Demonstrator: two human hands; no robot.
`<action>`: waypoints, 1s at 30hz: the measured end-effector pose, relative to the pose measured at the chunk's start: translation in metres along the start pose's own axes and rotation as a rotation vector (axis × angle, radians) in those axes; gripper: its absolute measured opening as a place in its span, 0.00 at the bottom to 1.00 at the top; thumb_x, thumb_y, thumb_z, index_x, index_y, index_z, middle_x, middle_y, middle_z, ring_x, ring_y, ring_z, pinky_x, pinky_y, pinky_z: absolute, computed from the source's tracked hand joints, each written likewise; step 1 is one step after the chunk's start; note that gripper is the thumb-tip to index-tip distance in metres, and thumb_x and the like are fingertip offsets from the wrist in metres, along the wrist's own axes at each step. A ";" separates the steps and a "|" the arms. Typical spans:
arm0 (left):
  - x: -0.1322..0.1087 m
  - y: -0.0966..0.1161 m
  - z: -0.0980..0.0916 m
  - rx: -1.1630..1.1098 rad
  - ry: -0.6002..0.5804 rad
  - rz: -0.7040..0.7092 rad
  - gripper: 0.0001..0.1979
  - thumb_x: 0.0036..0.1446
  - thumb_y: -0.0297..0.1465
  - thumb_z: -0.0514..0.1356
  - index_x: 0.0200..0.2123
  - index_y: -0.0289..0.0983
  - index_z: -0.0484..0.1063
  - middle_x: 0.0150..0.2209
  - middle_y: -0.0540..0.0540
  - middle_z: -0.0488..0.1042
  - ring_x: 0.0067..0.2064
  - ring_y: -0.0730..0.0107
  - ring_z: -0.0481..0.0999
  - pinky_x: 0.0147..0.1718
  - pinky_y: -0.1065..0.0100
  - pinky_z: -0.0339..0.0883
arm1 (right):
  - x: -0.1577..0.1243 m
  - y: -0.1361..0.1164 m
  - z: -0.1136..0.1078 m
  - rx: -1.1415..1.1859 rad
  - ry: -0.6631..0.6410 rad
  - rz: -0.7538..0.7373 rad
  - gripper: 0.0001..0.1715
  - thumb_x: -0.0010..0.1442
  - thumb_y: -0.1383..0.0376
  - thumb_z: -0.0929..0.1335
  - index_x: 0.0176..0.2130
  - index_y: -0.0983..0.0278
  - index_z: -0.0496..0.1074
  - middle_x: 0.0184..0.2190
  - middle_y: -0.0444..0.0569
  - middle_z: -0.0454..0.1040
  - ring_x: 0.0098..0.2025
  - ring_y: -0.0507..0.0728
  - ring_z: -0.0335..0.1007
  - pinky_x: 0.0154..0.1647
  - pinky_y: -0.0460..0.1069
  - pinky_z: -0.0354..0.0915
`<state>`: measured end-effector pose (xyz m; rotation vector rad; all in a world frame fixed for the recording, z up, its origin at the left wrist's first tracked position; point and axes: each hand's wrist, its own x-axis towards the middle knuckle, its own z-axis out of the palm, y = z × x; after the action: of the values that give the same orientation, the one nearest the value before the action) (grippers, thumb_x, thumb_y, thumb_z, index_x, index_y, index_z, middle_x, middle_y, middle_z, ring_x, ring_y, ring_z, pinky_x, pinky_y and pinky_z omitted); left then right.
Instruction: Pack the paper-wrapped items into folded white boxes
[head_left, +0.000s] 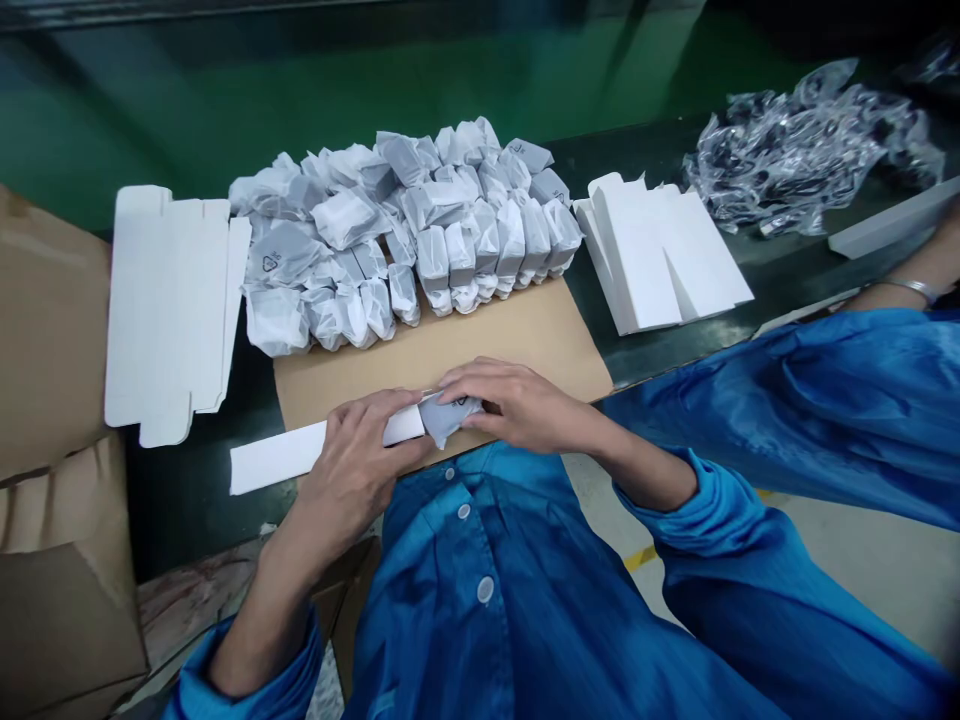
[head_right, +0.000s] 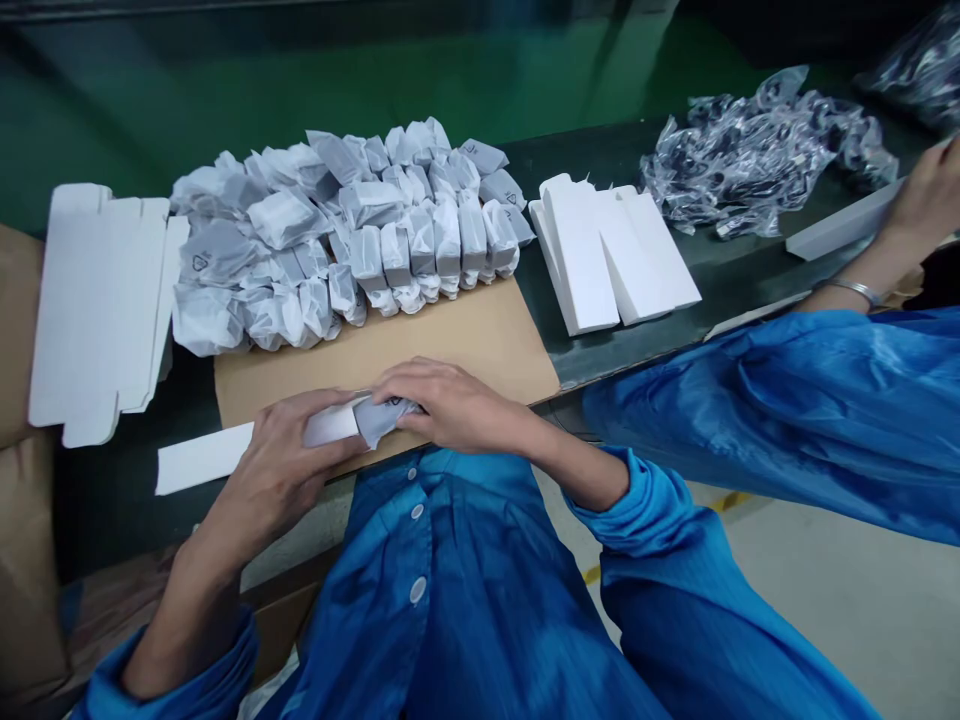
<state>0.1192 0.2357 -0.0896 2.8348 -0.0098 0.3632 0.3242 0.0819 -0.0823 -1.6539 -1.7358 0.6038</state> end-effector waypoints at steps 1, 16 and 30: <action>0.000 0.000 0.000 -0.013 -0.003 0.003 0.17 0.63 0.23 0.54 0.42 0.48 0.78 0.57 0.42 0.70 0.57 0.53 0.69 0.48 0.54 0.65 | 0.003 0.001 0.004 -0.045 0.024 -0.033 0.15 0.63 0.72 0.69 0.51 0.63 0.72 0.53 0.53 0.75 0.57 0.57 0.70 0.59 0.55 0.67; -0.009 -0.008 0.007 -0.082 0.172 -0.118 0.19 0.62 0.24 0.60 0.55 0.42 0.64 0.58 0.38 0.65 0.59 0.56 0.70 0.54 0.53 0.72 | 0.005 -0.016 0.070 -0.142 0.502 -0.024 0.22 0.69 0.68 0.64 0.61 0.64 0.65 0.52 0.54 0.76 0.55 0.56 0.73 0.59 0.52 0.70; -0.001 0.003 0.026 0.056 0.375 -0.200 0.27 0.60 0.25 0.61 0.62 0.45 0.64 0.57 0.36 0.68 0.57 0.51 0.73 0.51 0.54 0.73 | 0.022 -0.042 0.073 0.715 0.323 0.388 0.38 0.60 0.66 0.69 0.67 0.61 0.59 0.53 0.52 0.77 0.57 0.57 0.73 0.60 0.55 0.68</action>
<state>0.1250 0.2258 -0.1136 2.7420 0.3611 0.8503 0.2432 0.1072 -0.0984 -1.4496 -0.8218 0.9394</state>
